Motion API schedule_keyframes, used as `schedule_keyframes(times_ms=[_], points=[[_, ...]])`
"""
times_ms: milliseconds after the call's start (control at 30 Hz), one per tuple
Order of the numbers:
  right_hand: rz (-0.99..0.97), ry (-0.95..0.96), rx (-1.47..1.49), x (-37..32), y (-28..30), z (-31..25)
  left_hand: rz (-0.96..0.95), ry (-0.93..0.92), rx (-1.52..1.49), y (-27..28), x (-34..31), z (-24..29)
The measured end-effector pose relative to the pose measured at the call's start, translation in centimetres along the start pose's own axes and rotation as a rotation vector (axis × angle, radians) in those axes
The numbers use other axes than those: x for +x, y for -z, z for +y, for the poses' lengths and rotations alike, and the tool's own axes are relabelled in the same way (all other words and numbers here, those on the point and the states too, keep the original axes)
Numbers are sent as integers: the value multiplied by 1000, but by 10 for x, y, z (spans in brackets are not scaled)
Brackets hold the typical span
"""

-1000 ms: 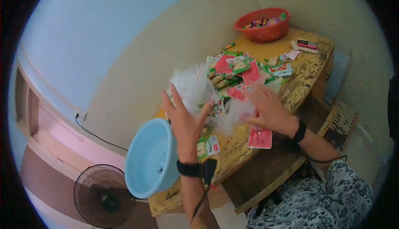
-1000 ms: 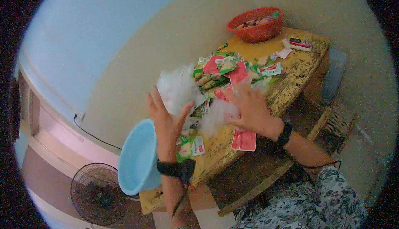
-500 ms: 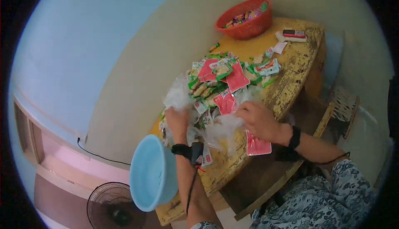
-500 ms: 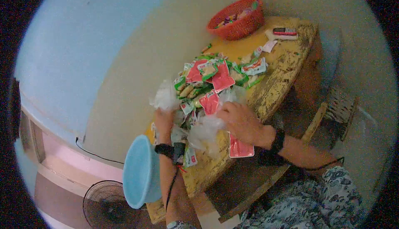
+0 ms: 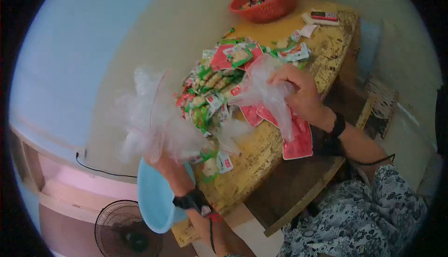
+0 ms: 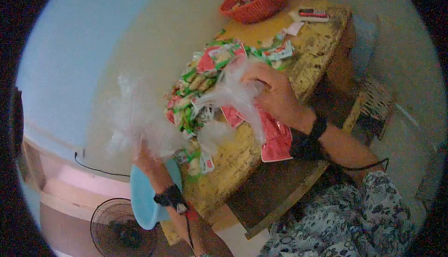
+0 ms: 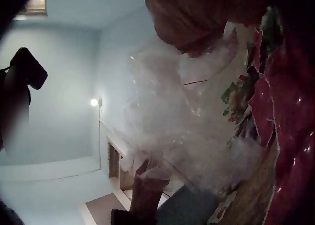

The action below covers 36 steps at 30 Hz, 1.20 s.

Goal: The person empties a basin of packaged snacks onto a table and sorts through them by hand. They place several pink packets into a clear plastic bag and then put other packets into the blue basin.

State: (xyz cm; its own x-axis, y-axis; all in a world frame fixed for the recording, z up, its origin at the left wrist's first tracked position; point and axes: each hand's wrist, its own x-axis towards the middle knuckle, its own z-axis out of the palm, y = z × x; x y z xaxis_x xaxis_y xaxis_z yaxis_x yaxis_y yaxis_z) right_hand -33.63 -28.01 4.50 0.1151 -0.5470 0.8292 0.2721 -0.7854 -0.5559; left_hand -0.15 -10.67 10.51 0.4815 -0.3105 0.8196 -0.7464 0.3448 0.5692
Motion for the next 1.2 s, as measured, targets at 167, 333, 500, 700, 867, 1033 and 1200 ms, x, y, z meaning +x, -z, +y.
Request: schedule_keyframes(times_ms=[167,333,500,700,867,1033,1200], points=[[-167,54,111,-4,-3,-26,11,-174,305,43,-110,33],[-690,111,316,-30,1,-84,-227,84,194,62,-202,103],[-1103,3,373,-92,13,-94,-622,241,65,60,-221,146],[-1115,-517,83,-105,30,-92,-1025,366,28,30,-204,135],[-1323,-352,-600,-105,19,-76,-1247,299,218,5,-215,107],[-1223,-364,-345,-96,34,-78,-1403,379,297,-17,-200,115],[-1159,-429,-333,-93,42,-72,-1448,440,318,-23,-216,89]])
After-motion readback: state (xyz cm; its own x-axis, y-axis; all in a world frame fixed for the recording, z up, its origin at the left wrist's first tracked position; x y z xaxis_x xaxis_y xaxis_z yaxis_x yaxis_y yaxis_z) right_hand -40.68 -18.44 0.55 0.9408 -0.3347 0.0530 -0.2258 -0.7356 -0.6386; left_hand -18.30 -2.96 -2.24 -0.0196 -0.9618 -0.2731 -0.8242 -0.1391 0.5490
